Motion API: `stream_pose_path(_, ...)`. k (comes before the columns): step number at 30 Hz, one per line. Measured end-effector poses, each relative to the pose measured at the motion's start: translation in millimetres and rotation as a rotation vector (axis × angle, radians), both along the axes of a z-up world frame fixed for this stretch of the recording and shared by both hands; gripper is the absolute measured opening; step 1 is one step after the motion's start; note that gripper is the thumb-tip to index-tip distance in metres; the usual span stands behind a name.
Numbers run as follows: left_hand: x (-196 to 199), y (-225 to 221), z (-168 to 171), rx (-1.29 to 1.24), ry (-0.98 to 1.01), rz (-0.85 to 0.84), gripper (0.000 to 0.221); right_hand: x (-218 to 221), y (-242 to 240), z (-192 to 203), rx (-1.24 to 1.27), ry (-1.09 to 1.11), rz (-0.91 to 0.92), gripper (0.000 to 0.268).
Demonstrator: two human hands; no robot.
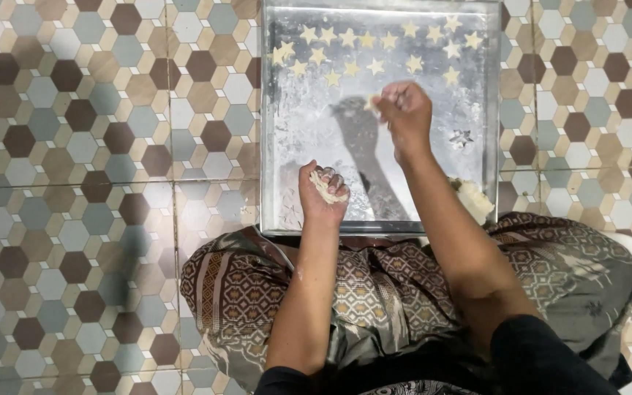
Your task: Removing excess dough scraps from a baking tray after cutting out star-shaped cookies
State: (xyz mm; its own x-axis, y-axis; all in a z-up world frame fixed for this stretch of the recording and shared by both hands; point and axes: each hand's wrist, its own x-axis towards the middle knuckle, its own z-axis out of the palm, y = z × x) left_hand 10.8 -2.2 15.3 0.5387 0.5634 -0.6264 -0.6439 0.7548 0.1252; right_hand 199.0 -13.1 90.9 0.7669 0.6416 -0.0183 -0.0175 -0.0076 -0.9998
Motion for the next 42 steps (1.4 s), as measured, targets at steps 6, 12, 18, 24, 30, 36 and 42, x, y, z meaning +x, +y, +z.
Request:
stream_pose_path(6, 8.3, -6.9, 16.2, -0.106, -0.110, 0.083, 0.029, 2.9, 112.0, 53.9, 0.335, 0.019, 0.128, 0.021)
stream_pose_path(12, 11.6, -1.3, 3.4, -0.119, -0.131, 0.082, 0.029, 18.9, 212.3, -67.9, 0.312, 0.029, 0.165, 0.059)
stream_pose_path(18, 20.7, -0.1, 19.3, -0.018, 0.106, -0.052, 0.037, -48.0, 32.4, -11.6, 0.111, -0.491, 0.178, 0.031)
stream_pose_path(24, 42.4, -46.4, 41.9, 0.102, 0.100, -0.164, 0.029, -68.8, -131.8, -17.2, 0.136, -1.206, 0.363, 0.073)
stream_pose_path(30, 55.4, -117.3, 49.1, 0.246, -0.185, -0.188, 0.020, -74.5, -182.0, 1.7, 0.098, -1.070, 0.305, 0.065)
stream_pose_path(36, 27.5, -135.7, 40.0, 0.343, -0.430, -0.221, 0.024, -79.5, -184.2, -16.0, 0.097, -1.170, 0.307, 0.038)
stream_pose_path(42, 19.5, -128.9, 65.2, -0.009, -0.286, -0.300, 0.028, -89.1, -178.1, -15.3, 0.150, -1.026, 0.371, 0.024)
